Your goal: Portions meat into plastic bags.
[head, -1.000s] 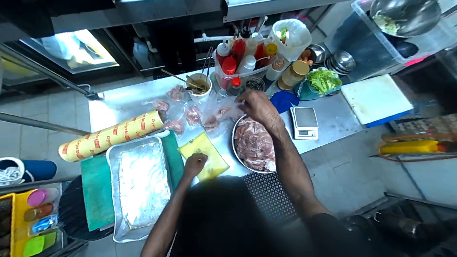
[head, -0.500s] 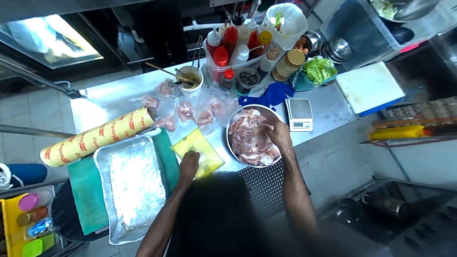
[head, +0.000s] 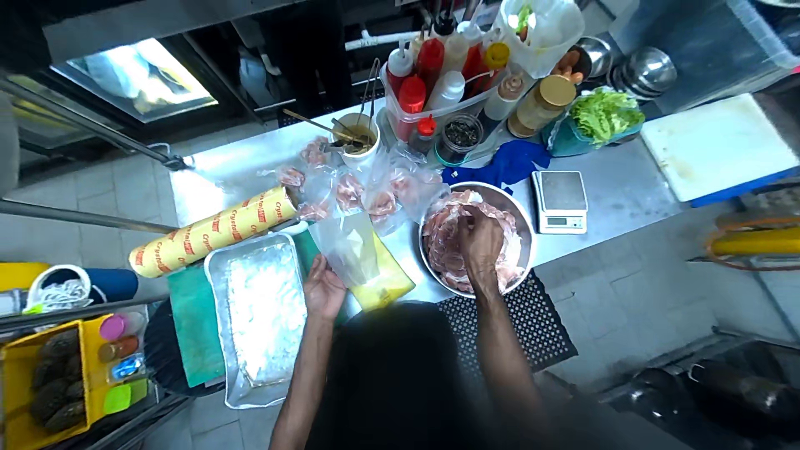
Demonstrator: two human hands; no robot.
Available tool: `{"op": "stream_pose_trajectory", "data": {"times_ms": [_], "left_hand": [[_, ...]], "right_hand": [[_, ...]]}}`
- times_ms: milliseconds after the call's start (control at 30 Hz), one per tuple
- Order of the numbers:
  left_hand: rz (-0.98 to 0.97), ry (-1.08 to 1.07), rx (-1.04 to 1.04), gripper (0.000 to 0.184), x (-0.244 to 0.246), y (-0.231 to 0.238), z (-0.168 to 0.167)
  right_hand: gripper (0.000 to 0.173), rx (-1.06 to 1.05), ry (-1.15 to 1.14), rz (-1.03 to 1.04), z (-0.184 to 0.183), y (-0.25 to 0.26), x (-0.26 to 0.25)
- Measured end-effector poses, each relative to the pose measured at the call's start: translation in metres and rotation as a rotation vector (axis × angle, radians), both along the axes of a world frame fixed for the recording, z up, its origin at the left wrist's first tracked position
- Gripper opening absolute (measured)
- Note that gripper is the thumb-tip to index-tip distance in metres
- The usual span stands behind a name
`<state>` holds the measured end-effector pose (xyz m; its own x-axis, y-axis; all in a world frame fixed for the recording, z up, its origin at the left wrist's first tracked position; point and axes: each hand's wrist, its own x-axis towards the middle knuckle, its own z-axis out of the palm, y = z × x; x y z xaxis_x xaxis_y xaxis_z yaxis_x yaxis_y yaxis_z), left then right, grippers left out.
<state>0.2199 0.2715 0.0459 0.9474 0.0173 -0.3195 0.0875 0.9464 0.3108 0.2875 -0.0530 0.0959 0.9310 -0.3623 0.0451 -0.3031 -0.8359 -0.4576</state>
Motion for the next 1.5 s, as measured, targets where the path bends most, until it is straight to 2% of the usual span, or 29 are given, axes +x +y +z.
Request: {"op": "stream_pose_trajectory", "data": {"times_ms": [100, 167, 233, 300, 367, 400, 467, 533, 600, 667, 733, 767, 800, 867, 900, 933, 967, 1000, 1067, 1100, 1200, 1333, 1400, 1467, 1500], "left_hand": [[-0.006, 0.02, -0.09, 0.029, -0.003, -0.003, 0.0], [0.004, 0.066, -0.057, 0.034, -0.004, -0.011, 0.004], [-0.014, 0.024, -0.065, 0.034, -0.007, -0.02, 0.005], [-0.047, -0.003, -0.061, 0.032, -0.008, -0.031, 0.003], [-0.061, 0.026, -0.073, 0.031, -0.007, -0.043, 0.008], [-0.068, 0.044, -0.087, 0.031, -0.006, -0.047, 0.012], [-0.085, 0.052, -0.116, 0.032, -0.005, -0.051, 0.017], [-0.107, 0.051, -0.084, 0.033, -0.002, -0.047, 0.023], [-0.121, 0.089, -0.036, 0.045, 0.0, -0.036, 0.023], [-0.114, 0.129, -0.017, 0.069, 0.001, -0.02, 0.017], [-0.167, 0.089, 0.048, 0.097, 0.003, -0.003, 0.011], [-0.2, 0.066, 0.115, 0.102, 0.003, 0.004, 0.01], [-0.21, 0.053, 0.215, 0.095, 0.001, 0.009, 0.01], [-0.169, 0.062, 0.604, 0.051, 0.0, 0.012, 0.013], [-0.135, 0.073, 0.853, 0.043, -0.001, 0.008, 0.017], [-0.101, 0.058, 1.076, 0.051, -0.002, 0.002, 0.023], [-0.076, 0.006, 1.227, 0.052, -0.003, -0.007, 0.032], [-0.083, -0.084, 1.277, 0.044, -0.004, -0.018, 0.042], [-0.213, -0.226, 1.178, 0.034, -0.007, -0.042, 0.063], [-0.263, -0.22, 1.145, 0.033, -0.008, -0.053, 0.07], [-0.221, -0.136, 1.087, 0.02, -0.002, -0.062, 0.07], [-0.226, -0.175, 1.011, 0.022, -0.006, -0.05, 0.06], [-0.235, -0.183, 0.996, 0.023, -0.01, -0.036, 0.056], [-0.225, -0.168, 1.078, 0.023, -0.013, -0.021, 0.051], [-0.204, -0.151, 1.192, 0.024, -0.014, -0.016, 0.049]], "right_hand": [[0.04, 0.037, -0.016, 0.071, 0.003, -0.001, 0.004], [0.037, 0.215, 0.0, 0.11, 0.01, 0.001, 0.002], [0.035, 0.593, 0.092, 0.199, 0.011, 0.01, -0.005], [0.044, 1.038, 0.281, 0.302, 0.004, 0.029, -0.016], [0.055, 1.314, 0.509, 0.367, 0.001, 0.05, -0.027], [0.055, 1.423, 0.583, 0.354, 0.0, 0.06, -0.033], [0.04, 1.669, 0.592, 0.225, -0.004, 0.072, -0.041], [0.024, 1.842, 0.439, 0.052, -0.007, 0.077, -0.045], [0.016, 1.821, 0.26, -0.045, -0.005, 0.076, -0.045], [0.014, 1.753, 0.148, -0.068, -0.004, 0.067, -0.044], [0.011, 1.723, 0.106, -0.066, 0.001, 0.057, -0.042], [0.008, 1.717, 0.107, -0.062, 0.004, 0.054, -0.042], [0.006, 1.71, 0.111, -0.057, 0.007, 0.051, -0.042], [0.004, 1.684, 0.113, -0.009, 0.011, 0.051, -0.042], [0.006, 1.639, 0.104, 0.038, 0.012, 0.053, -0.042], [0.01, 1.553, 0.102, 0.102, 0.013, 0.058, -0.044], [0.014, 1.444, 0.108, 0.18, 0.015, 0.064, -0.046], [0.017, 1.325, 0.119, 0.28, 0.017, 0.073, -0.049], [0.019, 1.154, 0.137, 0.482, 0.017, 0.091, -0.056], [0.018, 1.122, 0.14, 0.553, 0.015, 0.099, -0.06], [0.021, 1.087, 0.136, 0.596, 0.012, 0.107, -0.062], [0.015, 1.209, 0.201, 0.52, 0.013, 0.099, -0.065], [0.013, 1.308, 0.177, 0.382, 0.014, 0.098, -0.067], [0.015, 1.349, 0.106, 0.217, 0.013, 0.094, -0.065], [0.015, 1.331, 0.075, 0.191, 0.012, 0.091, -0.063]]}}
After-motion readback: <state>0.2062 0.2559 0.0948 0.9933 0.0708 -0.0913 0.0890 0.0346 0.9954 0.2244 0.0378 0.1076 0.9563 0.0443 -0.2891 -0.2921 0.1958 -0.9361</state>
